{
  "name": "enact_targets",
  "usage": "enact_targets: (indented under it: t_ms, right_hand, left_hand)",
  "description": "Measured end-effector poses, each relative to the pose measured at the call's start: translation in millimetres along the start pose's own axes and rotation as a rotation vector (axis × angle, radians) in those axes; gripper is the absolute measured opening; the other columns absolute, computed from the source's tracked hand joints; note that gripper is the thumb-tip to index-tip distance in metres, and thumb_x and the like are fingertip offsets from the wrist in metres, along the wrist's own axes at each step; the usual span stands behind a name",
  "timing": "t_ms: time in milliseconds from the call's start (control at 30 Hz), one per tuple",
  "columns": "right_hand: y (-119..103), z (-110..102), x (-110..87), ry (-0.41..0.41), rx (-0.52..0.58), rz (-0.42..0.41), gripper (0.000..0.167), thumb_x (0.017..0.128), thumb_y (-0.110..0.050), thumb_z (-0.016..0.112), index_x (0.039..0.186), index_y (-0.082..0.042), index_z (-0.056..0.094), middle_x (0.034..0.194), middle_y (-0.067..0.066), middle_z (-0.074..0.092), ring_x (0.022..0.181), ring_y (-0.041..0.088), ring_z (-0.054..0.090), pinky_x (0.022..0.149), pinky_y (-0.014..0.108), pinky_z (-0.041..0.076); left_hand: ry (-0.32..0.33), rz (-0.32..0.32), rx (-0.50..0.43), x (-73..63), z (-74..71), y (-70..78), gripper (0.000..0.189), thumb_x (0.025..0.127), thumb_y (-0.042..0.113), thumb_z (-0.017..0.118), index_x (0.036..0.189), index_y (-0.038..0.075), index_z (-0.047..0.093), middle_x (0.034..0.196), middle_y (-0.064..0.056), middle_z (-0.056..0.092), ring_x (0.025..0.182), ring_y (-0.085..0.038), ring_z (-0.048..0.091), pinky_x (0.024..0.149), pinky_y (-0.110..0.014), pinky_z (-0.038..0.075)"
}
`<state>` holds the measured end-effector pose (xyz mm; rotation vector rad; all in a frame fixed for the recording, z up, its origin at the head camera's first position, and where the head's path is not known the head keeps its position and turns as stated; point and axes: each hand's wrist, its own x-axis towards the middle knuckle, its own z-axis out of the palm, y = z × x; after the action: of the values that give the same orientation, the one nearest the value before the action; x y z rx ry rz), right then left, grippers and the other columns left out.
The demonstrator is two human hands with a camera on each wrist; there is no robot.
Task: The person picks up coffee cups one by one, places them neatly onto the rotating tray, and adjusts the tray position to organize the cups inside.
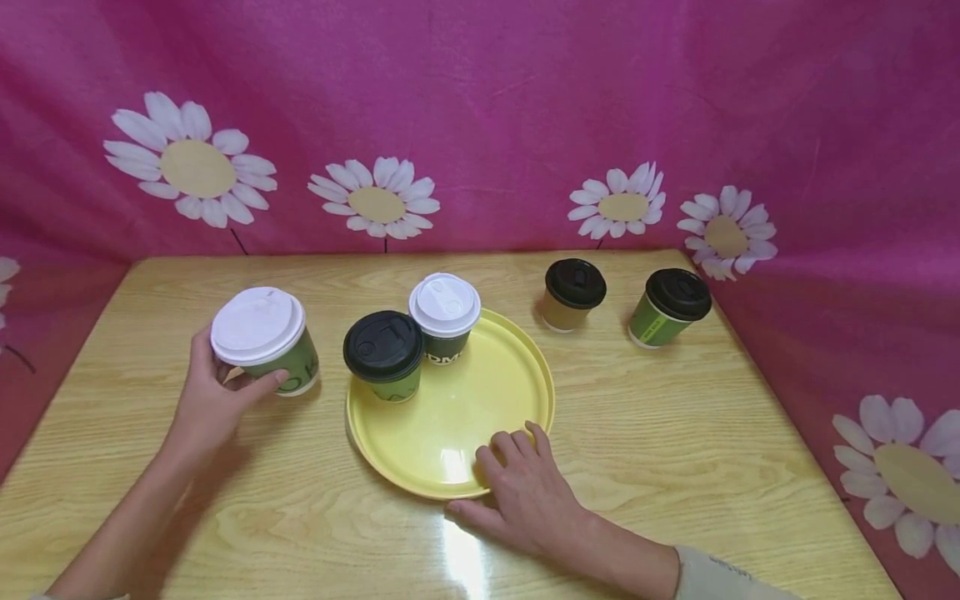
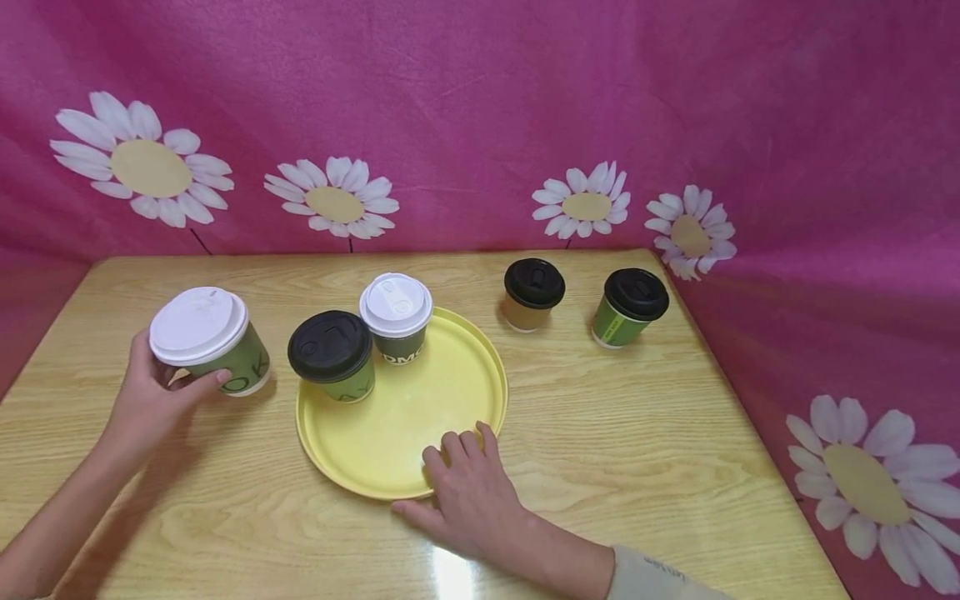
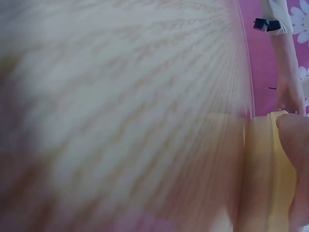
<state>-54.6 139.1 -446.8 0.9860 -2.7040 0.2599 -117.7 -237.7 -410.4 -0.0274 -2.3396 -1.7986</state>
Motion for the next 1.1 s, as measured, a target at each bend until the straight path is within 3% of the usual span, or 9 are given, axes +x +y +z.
enact_targets:
  t_ms: [233,533,833,1100]
  right_hand:
    - [-1,1,0.5,0.009,0.006,-0.003,0.054,0.084,-0.069,0.06,0.08,-0.016,0.051,0.087,0.002,0.049,0.084,0.025,0.051,0.101,0.06,0.033]
    - [-1,1,0.4,0.012,0.006,-0.001,0.055,0.085,-0.07,0.06,0.081,-0.016,0.051,0.087,0.001,0.049,0.084,0.025,0.05,0.101,0.059,0.034]
    - [-1,1,0.1,0.009,-0.001,0.008,0.056,0.084,-0.07,0.059,0.081,-0.015,0.051,0.088,0.002,0.05,0.084,0.026,0.051,0.101,0.059,0.034]
    - [-1,1,-0.6,0.011,0.0,0.008,0.055,0.084,-0.07,0.06,0.08,-0.015,0.051,0.087,0.002,0.049,0.084,0.026,0.051,0.101,0.059,0.034]
  left_hand:
    - [-0.055,0.014,0.03,-22.0,3.1,12.4,0.09,0.085,-0.002,0.075,0.153,0.012,0.018,0.143,-0.008,0.035,0.126,-0.01,0.042,0.092,-0.01,0.042]
    - [-0.127,0.071,-0.07,-40.6,14.1,25.8,0.091,0.079,-0.013,0.074,0.151,0.01,0.023,0.141,-0.006,0.037,0.125,-0.009,0.044,0.101,-0.011,0.036]
    - [-0.164,0.159,-0.06,-50.0,30.0,37.4,0.094,0.072,-0.018,0.077,0.149,0.007,0.029,0.14,-0.005,0.043,0.126,-0.011,0.044,0.104,-0.013,0.034]
    - [-0.189,0.171,-0.043,-53.2,41.1,43.7,0.094,0.071,-0.015,0.08,0.149,0.005,0.03,0.14,-0.002,0.045,0.127,-0.009,0.046,0.104,-0.014,0.036]
